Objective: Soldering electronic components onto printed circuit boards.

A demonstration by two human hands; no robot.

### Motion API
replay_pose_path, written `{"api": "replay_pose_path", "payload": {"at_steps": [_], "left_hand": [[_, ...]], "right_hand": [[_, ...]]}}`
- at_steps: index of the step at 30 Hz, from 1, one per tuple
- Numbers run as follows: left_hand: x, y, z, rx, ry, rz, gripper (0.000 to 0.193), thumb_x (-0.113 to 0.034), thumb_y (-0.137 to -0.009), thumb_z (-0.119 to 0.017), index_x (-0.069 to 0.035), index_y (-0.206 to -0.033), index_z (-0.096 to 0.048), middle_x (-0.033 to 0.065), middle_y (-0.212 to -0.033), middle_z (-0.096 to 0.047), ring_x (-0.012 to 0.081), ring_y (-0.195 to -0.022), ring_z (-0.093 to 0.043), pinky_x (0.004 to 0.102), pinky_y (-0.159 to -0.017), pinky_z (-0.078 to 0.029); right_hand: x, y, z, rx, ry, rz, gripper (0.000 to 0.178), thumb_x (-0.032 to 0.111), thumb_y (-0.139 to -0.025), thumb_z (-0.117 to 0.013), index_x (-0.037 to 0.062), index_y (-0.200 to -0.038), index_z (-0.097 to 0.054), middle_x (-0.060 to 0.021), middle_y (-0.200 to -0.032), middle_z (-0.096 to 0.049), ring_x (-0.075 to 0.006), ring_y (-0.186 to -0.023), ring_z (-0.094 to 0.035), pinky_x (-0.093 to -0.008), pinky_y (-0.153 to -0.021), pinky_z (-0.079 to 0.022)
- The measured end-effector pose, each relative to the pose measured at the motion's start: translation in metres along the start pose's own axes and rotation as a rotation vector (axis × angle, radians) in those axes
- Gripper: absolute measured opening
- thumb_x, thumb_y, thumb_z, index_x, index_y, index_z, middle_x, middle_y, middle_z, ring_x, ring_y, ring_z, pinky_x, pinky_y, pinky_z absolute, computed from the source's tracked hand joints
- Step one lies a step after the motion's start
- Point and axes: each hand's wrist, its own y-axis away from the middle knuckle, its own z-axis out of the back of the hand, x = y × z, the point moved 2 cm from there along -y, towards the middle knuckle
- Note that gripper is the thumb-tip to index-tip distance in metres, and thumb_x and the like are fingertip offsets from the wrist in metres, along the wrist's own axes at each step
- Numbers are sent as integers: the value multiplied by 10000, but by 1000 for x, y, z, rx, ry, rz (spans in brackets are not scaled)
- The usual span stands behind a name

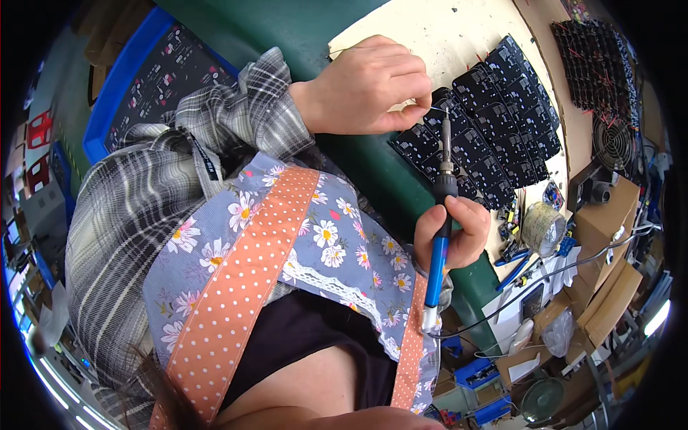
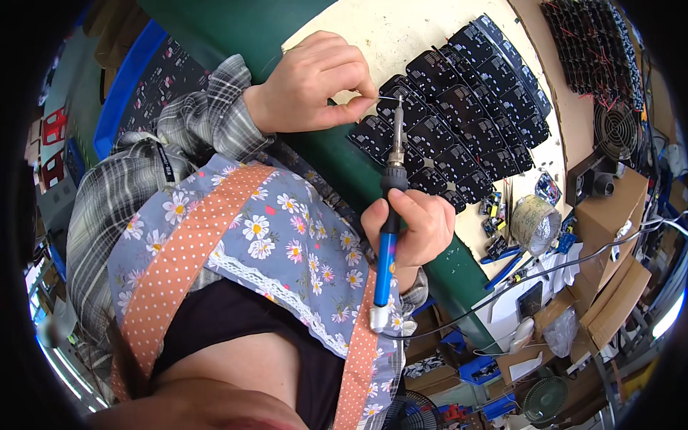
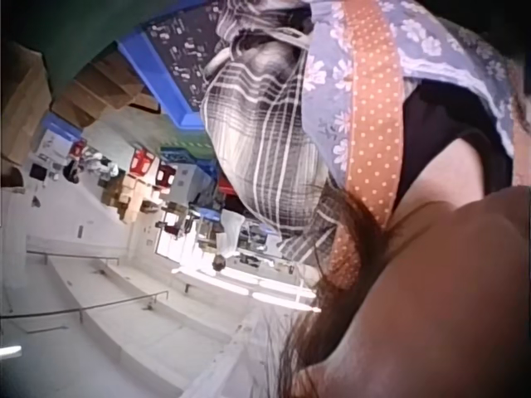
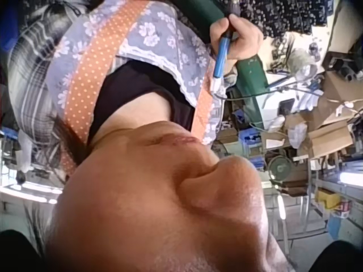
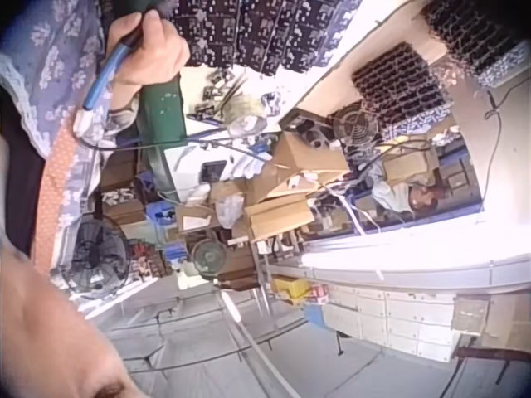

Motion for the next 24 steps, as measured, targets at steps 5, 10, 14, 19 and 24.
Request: {"api": "replay_pose_path", "payload": {"at_steps": [5,10,14,19,24], "left_hand": [[2,-1,-5,5,24,-14,173,-58,-609,-678,-98,-680,-525,5,-673,-510,198,-633,-507,298,-617,-398],[2,2,-2,19,71,20,153,-58,-636,-680,-91,-716,-554,17,-682,-523,204,-646,-517,303,-619,-409],[6,7,4,2,93,39,138,-52,-664,-683,-84,-747,-578,21,-676,-527,197,-641,-520,286,-587,-417],[3,8,7,4,256,260,66,-33,-760,-634,-54,-801,-587,49,-777,-555,167,-663,-532,247,-566,-420],[8,10,8,-61,227,148,96,-34,-764,-636,-47,-852,-601,55,-816,-556,177,-699,-535,256,-580,-422]], "right_hand": [[13,-10,-2,28,146,77,174,147,-699,-650,86,-833,-556,-24,-630,-563,-181,-520,-536,-287,-543,-408],[21,-15,-3,27,177,60,137,131,-688,-647,84,-787,-565,-25,-616,-557,-182,-510,-534,-280,-534,-407],[24,-16,-3,32,183,13,116,116,-676,-639,82,-762,-568,-25,-603,-550,-180,-500,-532,-278,-529,-408],[25,-12,3,8,168,0,122,112,-669,-635,77,-764,-568,-26,-602,-549,-181,-502,-535,-277,-531,-409],[3,16,33,-207,20,-150,160,130,-747,-608,35,-856,-538,-99,-689,-558,-222,-562,-518,-307,-607,-416]]}}
